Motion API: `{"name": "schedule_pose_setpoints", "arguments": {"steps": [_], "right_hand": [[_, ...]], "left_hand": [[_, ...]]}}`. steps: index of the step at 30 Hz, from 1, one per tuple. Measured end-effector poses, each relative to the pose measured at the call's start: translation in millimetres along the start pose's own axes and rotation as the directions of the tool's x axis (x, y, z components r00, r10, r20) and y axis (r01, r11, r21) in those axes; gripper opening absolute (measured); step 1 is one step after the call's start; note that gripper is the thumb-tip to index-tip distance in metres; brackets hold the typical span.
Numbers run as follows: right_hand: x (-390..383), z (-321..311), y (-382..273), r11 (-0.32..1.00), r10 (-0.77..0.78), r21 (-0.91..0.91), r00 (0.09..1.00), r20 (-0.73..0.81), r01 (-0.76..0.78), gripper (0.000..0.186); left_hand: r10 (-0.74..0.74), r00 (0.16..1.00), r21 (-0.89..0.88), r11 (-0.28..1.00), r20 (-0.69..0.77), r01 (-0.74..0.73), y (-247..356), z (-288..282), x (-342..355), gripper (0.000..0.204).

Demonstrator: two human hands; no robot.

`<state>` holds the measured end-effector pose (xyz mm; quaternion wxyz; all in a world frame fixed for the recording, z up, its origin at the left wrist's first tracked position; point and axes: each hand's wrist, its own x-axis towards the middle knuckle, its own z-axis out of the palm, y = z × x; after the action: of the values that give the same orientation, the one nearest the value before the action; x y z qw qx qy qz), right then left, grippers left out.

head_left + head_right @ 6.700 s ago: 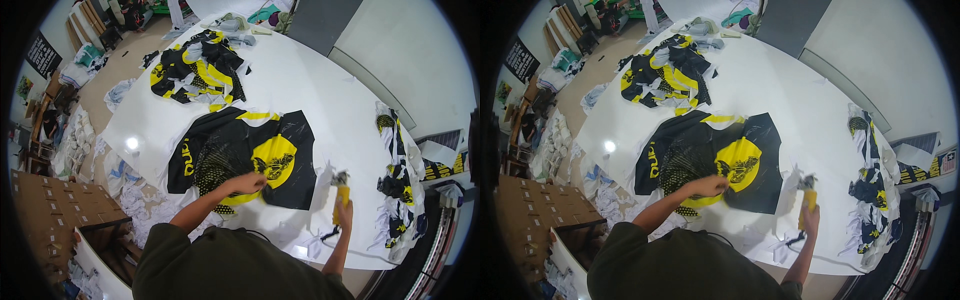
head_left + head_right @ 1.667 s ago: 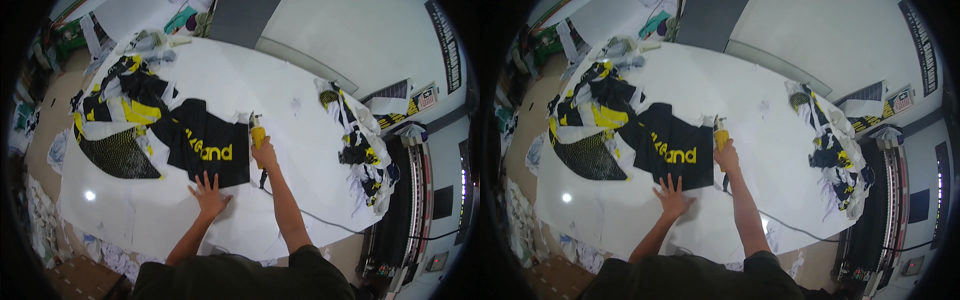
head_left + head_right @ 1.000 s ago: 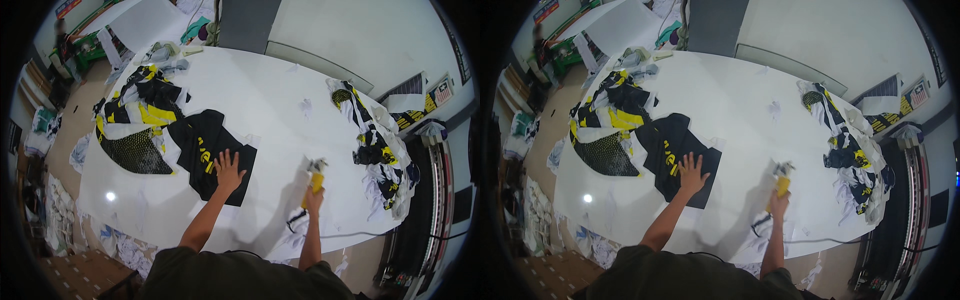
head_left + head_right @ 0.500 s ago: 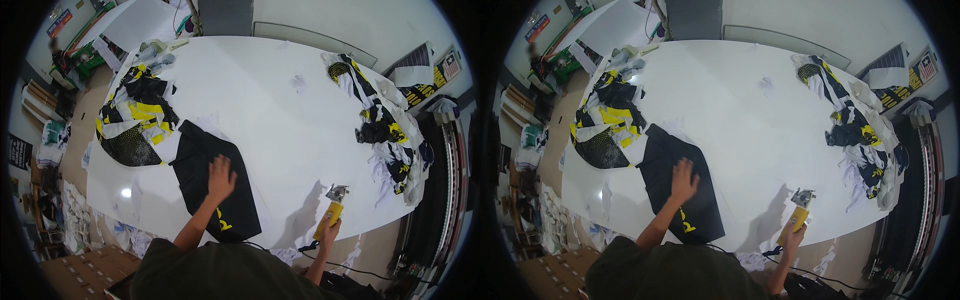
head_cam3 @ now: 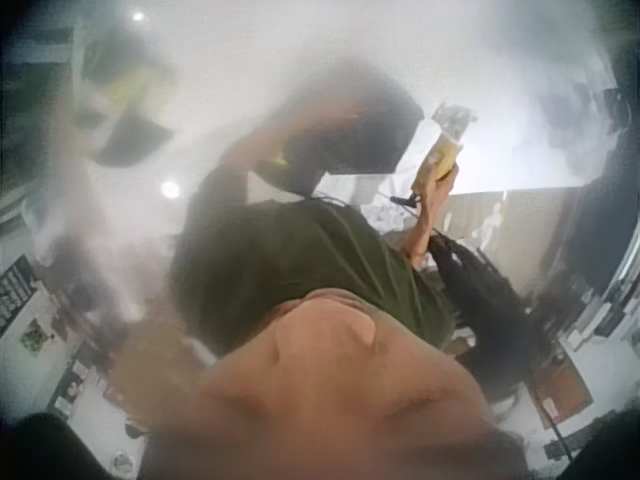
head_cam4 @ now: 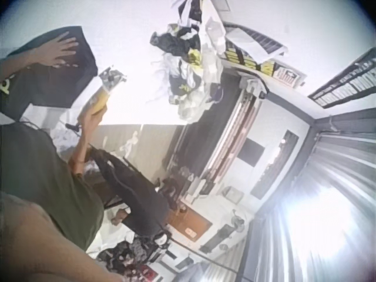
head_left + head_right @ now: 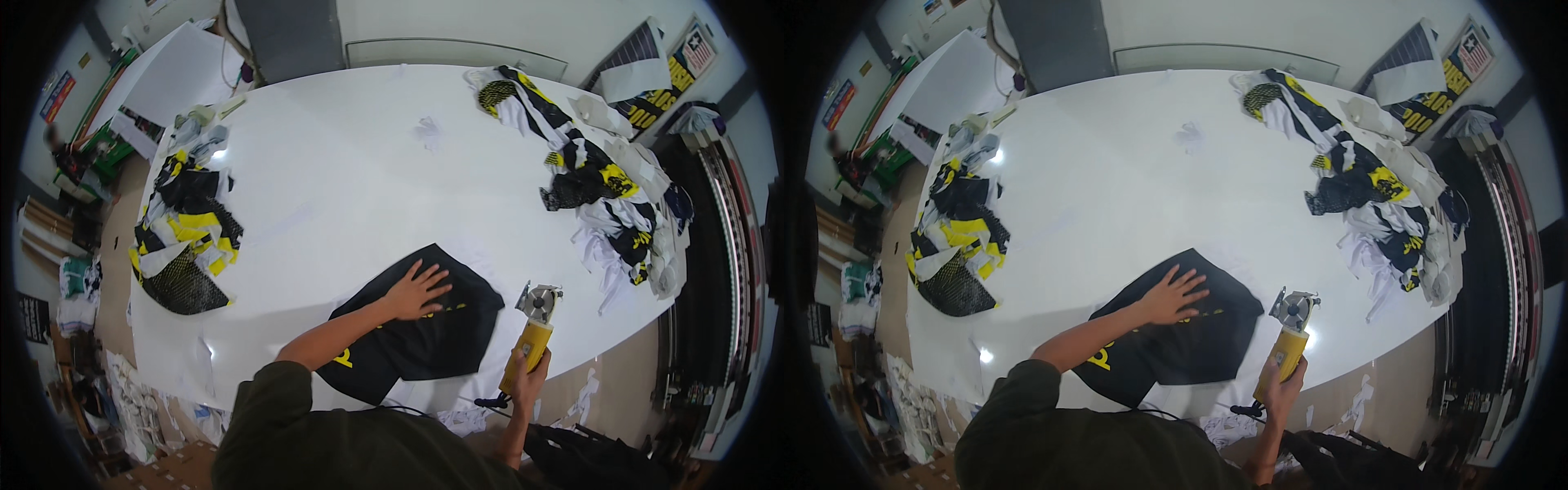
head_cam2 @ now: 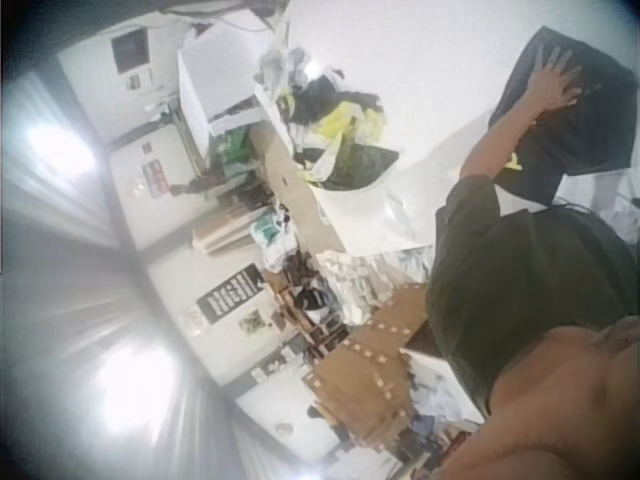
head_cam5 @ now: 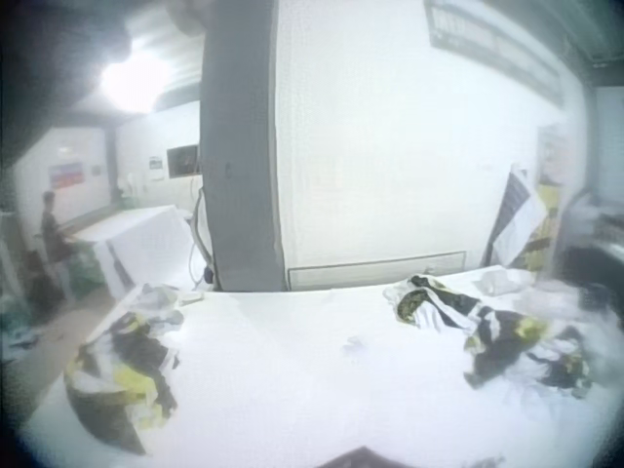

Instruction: The person uses a yellow electric fabric cutter to trim black and yellow patterned fabric pieces on a white table. They repeatedly position the fabric, cut along the edges, and move the finished pieces aside to clear the workspace.

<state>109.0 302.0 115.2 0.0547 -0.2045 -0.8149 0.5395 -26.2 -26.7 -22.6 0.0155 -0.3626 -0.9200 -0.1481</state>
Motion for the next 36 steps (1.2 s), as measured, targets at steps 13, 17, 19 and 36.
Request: {"name": "schedule_pose_setpoints", "arguments": {"steps": [13,17,19,36], "right_hand": [[-10,-7,24,0.999,0.021,0.047,0.999,0.038,-0.023,0.044],[-18,19,35,0.995,0.014,-0.096,0.988,0.155,0.001,0.047],[-32,30,21,0.965,-0.078,-0.229,0.973,0.217,0.129,0.053],[-202,91,12,0.778,0.043,-0.557,0.859,0.509,0.291,0.053]], "left_hand": [[-0.864,0.427,-0.027,0.450,-0.268,0.893,-112,-58,-74,0.082],[-0.819,0.550,0.016,0.559,0.164,0.829,0,-59,-90,0.121],[-0.818,0.541,0.024,0.555,0.195,0.832,12,-50,-114,0.129],[-0.769,0.572,0.014,0.600,0.286,0.800,32,-60,-254,0.143]]}}
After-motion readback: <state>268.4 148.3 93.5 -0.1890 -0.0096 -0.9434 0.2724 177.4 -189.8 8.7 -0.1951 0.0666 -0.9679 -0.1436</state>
